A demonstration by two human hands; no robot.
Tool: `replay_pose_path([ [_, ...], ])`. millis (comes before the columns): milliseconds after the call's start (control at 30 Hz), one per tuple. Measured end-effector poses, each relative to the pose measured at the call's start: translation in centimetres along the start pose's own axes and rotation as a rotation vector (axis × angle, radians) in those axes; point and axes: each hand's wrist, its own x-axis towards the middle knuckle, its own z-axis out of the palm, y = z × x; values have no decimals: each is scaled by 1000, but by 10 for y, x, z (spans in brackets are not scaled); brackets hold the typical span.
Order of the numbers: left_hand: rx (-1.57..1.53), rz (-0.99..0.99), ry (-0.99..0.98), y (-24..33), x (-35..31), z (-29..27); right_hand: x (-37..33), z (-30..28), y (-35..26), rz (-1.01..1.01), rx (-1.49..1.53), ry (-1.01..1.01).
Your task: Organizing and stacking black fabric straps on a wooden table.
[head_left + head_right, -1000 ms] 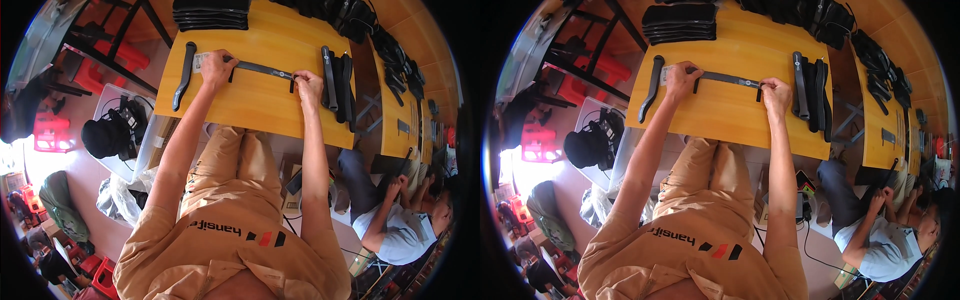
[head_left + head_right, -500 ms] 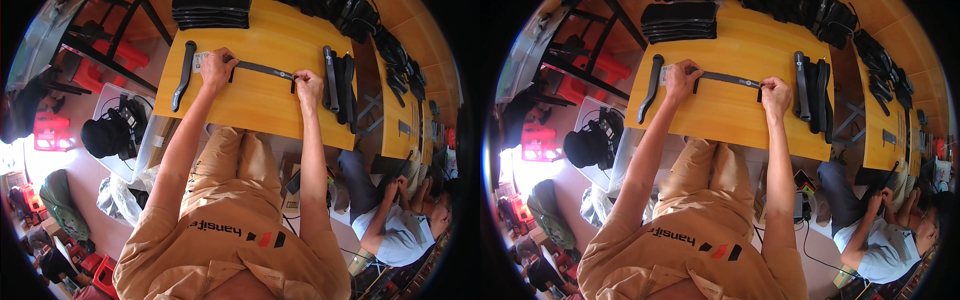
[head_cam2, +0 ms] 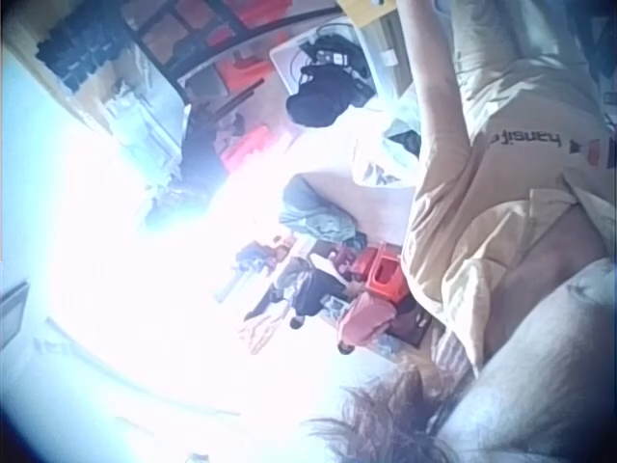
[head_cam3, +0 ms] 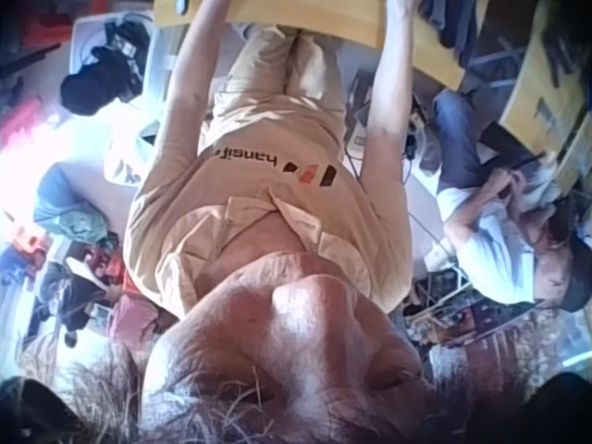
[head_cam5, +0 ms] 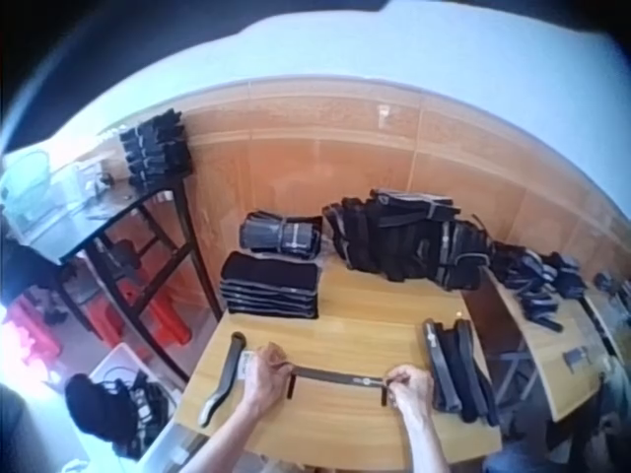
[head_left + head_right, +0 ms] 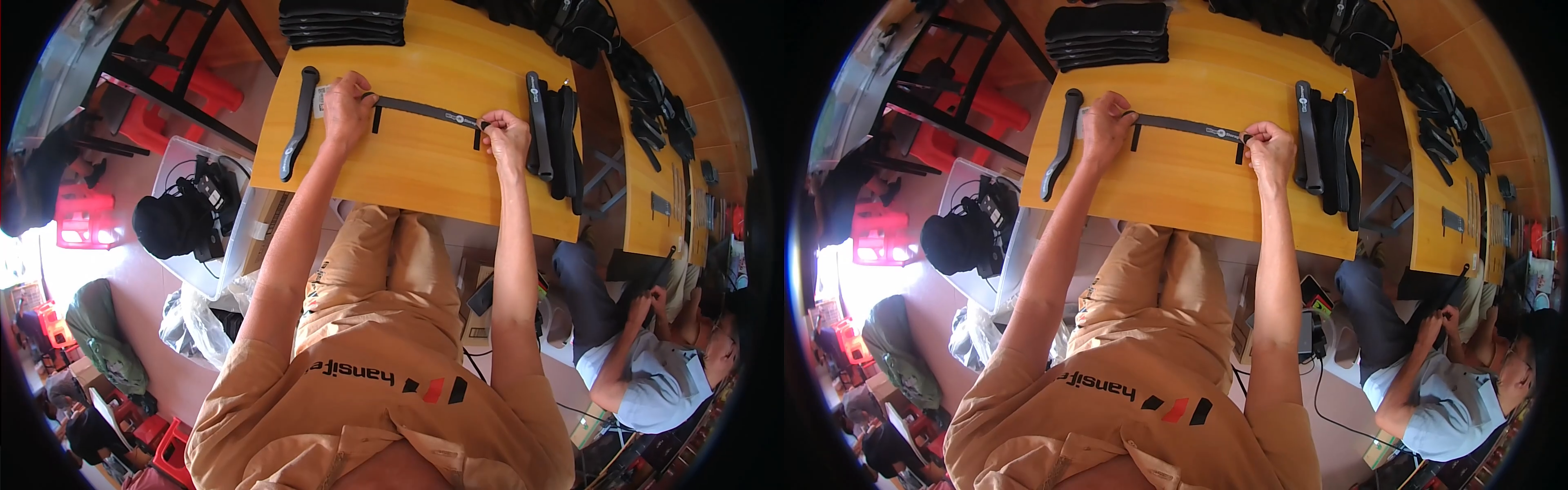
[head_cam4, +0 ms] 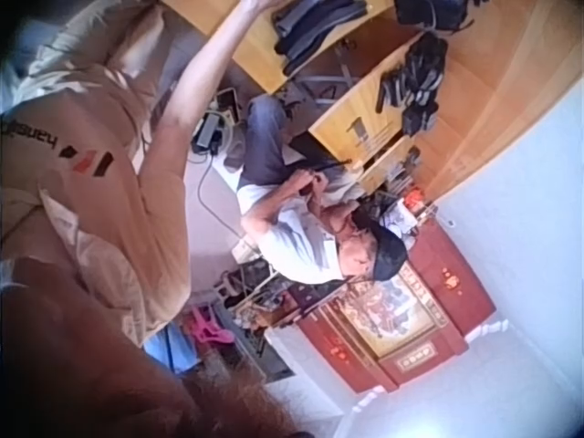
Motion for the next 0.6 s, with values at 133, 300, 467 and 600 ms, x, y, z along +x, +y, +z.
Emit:
replay_pose_path([
  [133,67,109,33,-3,-1,4,1,-1,1,4,-7,-4],
  [300,66,132,3,-3,-4,4,-1,-2,2,-16,-46,4],
  [467,21,132,16,-3,-5,-1,1,-4,6,-33,-66,0],
  [600,-2,117,60,12,-12,-12,-2,-17,14,-33,206,-14],
])
